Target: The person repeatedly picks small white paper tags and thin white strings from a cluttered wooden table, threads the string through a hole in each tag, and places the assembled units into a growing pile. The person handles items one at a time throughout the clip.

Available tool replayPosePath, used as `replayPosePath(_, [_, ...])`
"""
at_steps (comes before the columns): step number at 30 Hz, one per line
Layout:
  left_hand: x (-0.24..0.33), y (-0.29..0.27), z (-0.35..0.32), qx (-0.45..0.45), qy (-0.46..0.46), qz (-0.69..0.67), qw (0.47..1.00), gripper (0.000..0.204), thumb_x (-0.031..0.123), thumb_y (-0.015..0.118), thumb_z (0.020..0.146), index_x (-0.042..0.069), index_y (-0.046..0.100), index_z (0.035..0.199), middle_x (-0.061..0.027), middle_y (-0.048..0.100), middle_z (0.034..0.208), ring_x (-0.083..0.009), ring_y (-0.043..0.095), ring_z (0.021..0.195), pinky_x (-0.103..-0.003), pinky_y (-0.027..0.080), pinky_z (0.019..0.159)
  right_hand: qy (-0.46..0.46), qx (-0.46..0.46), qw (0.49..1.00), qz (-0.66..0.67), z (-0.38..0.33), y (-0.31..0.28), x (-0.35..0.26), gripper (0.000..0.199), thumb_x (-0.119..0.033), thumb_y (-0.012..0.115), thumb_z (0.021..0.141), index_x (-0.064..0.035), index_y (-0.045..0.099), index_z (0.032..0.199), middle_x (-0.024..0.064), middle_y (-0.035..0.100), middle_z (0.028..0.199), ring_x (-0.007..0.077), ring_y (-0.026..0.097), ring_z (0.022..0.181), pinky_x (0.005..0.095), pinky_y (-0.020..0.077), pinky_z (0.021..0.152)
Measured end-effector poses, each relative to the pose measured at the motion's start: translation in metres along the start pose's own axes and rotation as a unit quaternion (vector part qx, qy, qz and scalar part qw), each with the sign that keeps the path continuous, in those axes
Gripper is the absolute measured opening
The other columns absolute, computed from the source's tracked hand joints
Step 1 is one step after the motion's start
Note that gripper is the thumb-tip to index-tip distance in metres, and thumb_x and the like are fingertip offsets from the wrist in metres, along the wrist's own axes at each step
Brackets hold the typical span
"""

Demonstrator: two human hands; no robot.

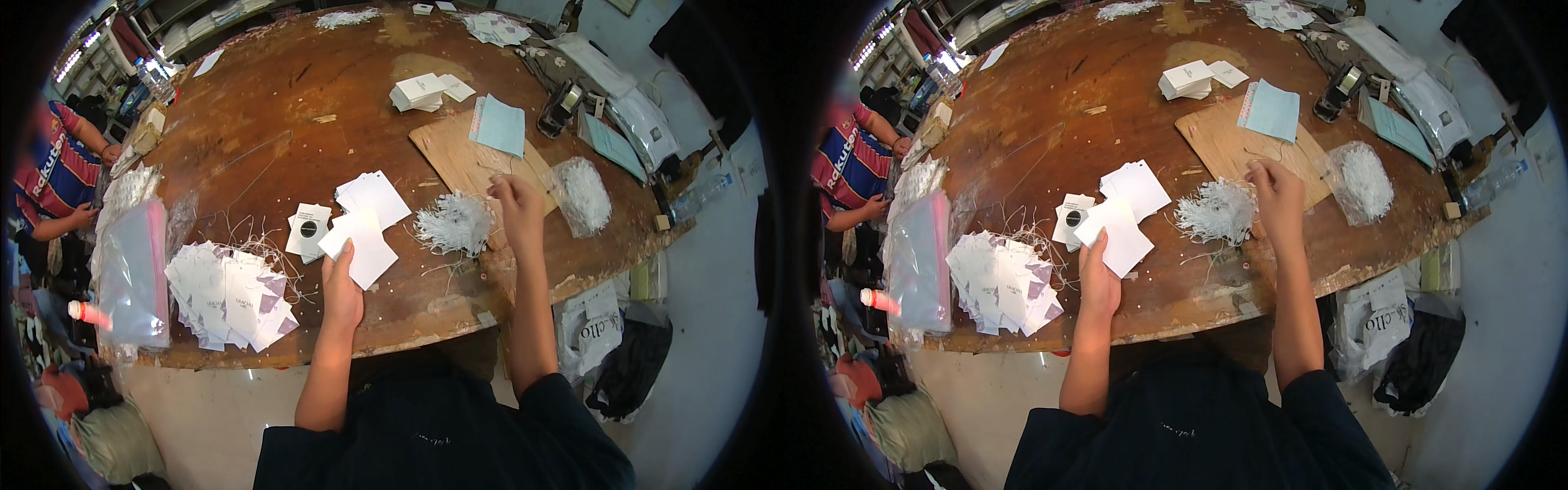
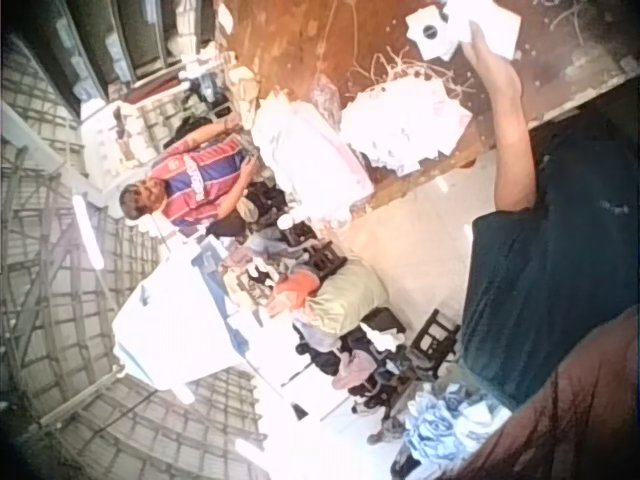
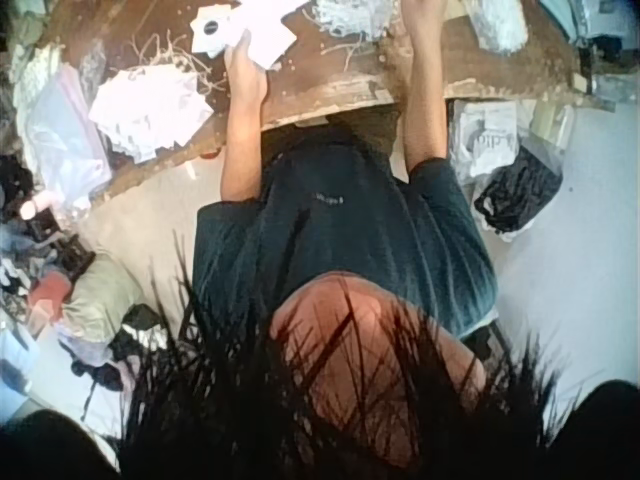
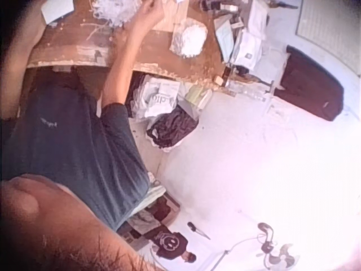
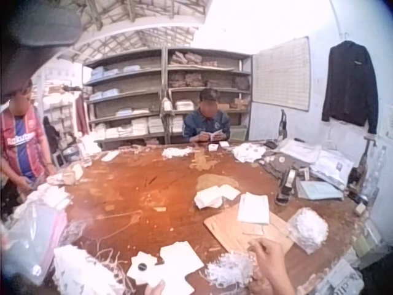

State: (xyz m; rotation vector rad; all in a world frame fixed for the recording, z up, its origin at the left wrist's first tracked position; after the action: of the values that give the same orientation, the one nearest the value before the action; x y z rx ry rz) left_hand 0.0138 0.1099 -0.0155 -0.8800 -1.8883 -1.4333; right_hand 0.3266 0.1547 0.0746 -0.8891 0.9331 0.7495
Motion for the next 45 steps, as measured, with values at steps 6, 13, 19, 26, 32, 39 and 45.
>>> replayPosePath(6, [0.002,0.008,-0.002,-0.039,0.016,0.007,0.999,0.045,0.020,0.050,0.105,-0.004,0.044,0.143,-0.0142,0.058,0.136,-0.0231,0.059,0.124,-0.039,0.049,0.105,-0.015,0.014,0.996,0.085,-0.001,-0.003,-0.013,0.025,-0.018,0.061,0.103,0.0042,0.069,0.095,0.0056,0.067,0.078,0.0114,0.061,0.074,0.0272,0.0484,0.072])
replayPosePath(13, [-0.003,0.030,-0.015,-0.156,-0.035,0.031,0.987,0.043,0.019,0.053,0.104,-0.004,0.051,0.141,-0.0120,0.061,0.134,-0.0186,0.058,0.124,-0.036,0.046,0.105,-0.035,-0.190,0.980,-0.045,-0.036,0.060,-0.045,0.024,-0.020,0.066,0.098,0.0027,0.068,0.090,0.0152,0.058,0.065,0.0158,0.051,0.059,0.0339,0.0424,0.057])
replayPosePath(19, [-0.016,0.032,-0.024,-0.210,-0.132,0.059,0.967,0.045,0.018,0.055,0.102,-0.005,0.049,0.140,-0.0122,0.062,0.130,-0.0190,0.063,0.117,-0.036,0.050,0.101,-0.023,-0.386,0.922,-0.024,-0.062,0.104,-0.046,0.025,-0.020,0.064,0.100,0.0022,0.067,0.087,0.0039,0.060,0.065,0.0087,0.048,0.062,0.0294,0.0417,0.057])
replayPosePath(26, [-0.021,0.025,-0.024,-0.225,-0.141,0.069,0.962,0.036,0.019,0.058,0.102,-0.004,0.057,0.130,-0.0099,0.068,0.118,-0.0166,0.067,0.104,-0.033,0.055,0.089,0.170,-0.362,0.895,0.197,-0.055,0.098,-0.023,0.033,-0.031,0.062,0.102,-0.0064,0.059,0.080,-0.0024,0.051,0.063,0.0091,0.051,0.056,0.0251,0.0396,0.047])
replayPosePath(32, [-0.012,0.026,-0.017,-0.177,-0.058,0.106,0.977,0.037,0.024,0.058,0.104,-0.004,0.059,0.129,-0.0073,0.067,0.118,-0.0124,0.063,0.106,-0.030,0.050,0.092,0.113,-0.079,0.871,0.471,-0.031,0.054,-0.010,0.018,-0.021,0.060,0.100,-0.0053,0.060,0.090,0.0052,0.061,0.084,0.0166,0.060,0.078,0.0358,0.0501,0.070])
replayPosePath(39, [-0.007,0.021,-0.014,-0.129,0.024,0.183,0.974,0.037,0.025,0.055,0.105,-0.003,0.059,0.130,-0.0062,0.067,0.116,-0.0117,0.062,0.102,-0.029,0.050,0.088,0.121,-0.248,0.823,0.497,-0.074,0.075,-0.043,0.007,-0.009,0.063,0.098,-0.0028,0.064,0.101,0.0063,0.068,0.093,0.0100,0.059,0.077,0.0254,0.0476,0.069])
replayPosePath(45, [-0.005,0.023,-0.015,-0.135,0.086,0.253,0.954,0.037,0.023,0.056,0.104,-0.003,0.060,0.129,-0.0069,0.066,0.117,-0.0118,0.060,0.104,-0.029,0.048,0.090,0.060,-0.125,0.961,0.241,-0.098,0.099,-0.050,0.011,-0.007,0.063,0.100,0.0022,0.066,0.106,0.0066,0.072,0.086,0.0077,0.064,0.074,0.0232,0.0510,0.065])
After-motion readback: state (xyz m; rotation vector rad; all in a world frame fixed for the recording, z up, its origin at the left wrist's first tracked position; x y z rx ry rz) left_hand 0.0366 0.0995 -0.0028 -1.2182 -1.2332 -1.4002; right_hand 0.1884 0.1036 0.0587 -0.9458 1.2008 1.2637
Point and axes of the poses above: each hand's wrist, its own z-axis towards the middle knuckle, its own y-axis out of the palm, x = y × z, the point moved 8 cm from there along z, towards the middle knuckle
